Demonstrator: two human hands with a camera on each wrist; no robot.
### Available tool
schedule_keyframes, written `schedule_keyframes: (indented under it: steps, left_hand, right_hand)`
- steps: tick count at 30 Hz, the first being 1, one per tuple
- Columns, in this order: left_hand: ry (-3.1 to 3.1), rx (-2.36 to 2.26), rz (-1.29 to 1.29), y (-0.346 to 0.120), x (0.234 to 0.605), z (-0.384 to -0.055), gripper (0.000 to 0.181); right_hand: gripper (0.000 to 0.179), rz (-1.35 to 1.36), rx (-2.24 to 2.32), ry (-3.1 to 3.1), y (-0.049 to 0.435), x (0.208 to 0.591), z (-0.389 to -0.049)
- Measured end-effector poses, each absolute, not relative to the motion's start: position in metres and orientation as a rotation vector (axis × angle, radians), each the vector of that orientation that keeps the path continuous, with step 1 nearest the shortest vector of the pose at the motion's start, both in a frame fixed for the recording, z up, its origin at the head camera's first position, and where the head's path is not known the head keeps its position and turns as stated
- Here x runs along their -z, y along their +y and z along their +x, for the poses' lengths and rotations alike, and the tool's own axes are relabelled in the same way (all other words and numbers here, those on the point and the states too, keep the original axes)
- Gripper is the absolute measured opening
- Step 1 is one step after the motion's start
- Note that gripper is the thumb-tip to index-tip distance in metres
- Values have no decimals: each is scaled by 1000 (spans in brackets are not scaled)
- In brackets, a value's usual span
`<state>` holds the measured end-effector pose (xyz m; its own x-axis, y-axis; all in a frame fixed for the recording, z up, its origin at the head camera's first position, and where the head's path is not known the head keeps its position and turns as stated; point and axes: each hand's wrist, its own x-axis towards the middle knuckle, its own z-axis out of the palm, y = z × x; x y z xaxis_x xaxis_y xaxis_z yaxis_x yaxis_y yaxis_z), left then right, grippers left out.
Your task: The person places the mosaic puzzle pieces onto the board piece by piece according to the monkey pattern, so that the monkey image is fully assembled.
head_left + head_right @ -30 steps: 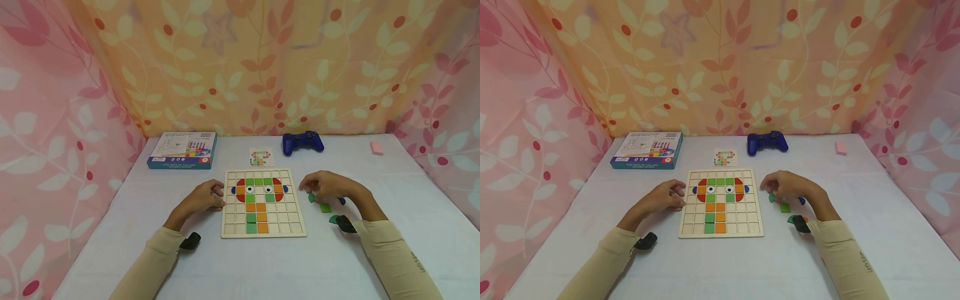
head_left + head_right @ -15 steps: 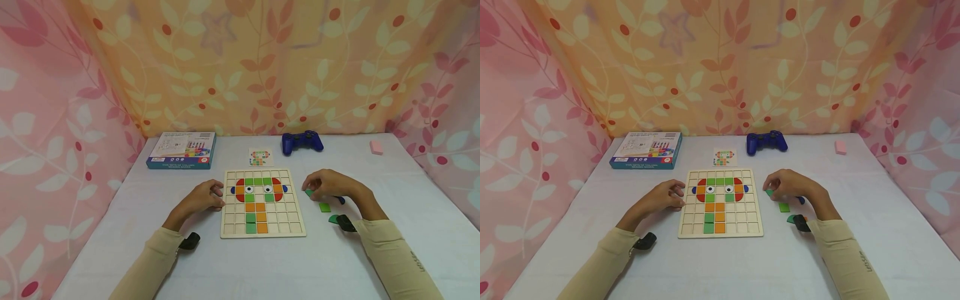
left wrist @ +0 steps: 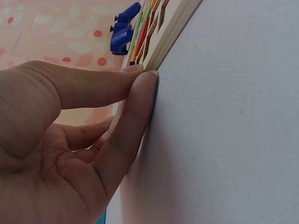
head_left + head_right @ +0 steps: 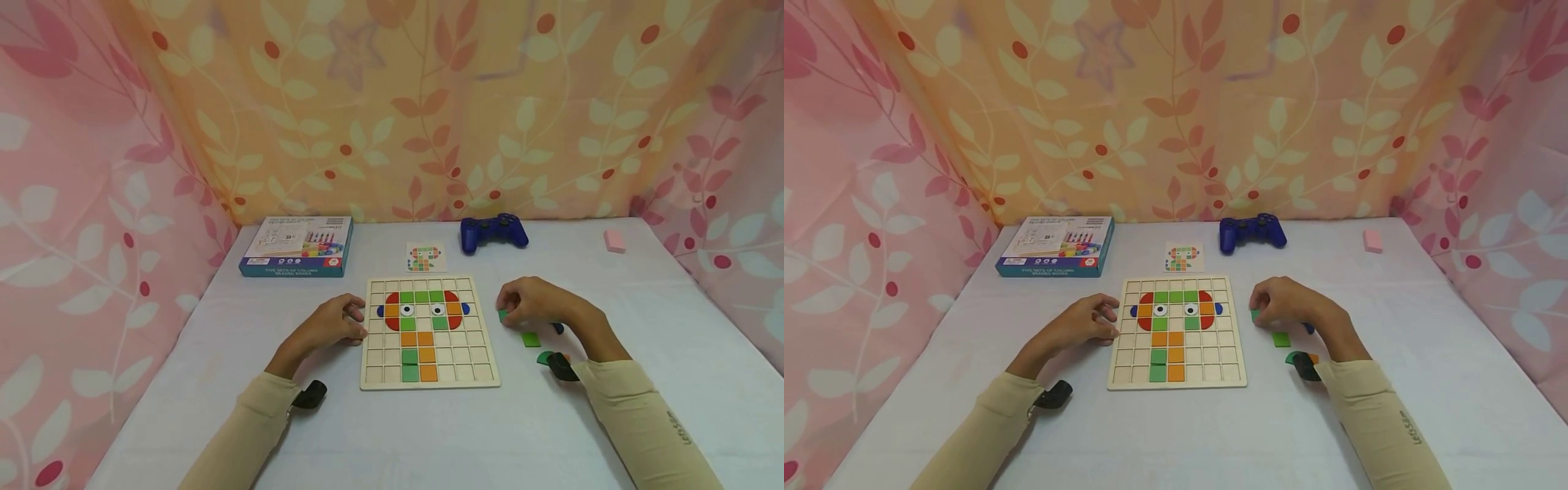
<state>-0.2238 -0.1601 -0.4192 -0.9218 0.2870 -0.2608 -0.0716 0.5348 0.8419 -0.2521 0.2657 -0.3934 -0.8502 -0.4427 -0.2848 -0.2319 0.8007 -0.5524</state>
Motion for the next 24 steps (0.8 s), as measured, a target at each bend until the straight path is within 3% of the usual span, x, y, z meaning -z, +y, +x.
schedule_keyframes:
  steps: [24]
  left_hand:
    - [2399, -1351, 168, -160, 417, -222, 58]
  right_hand:
    - [27, -674, 847, 2497, 205, 383, -227]
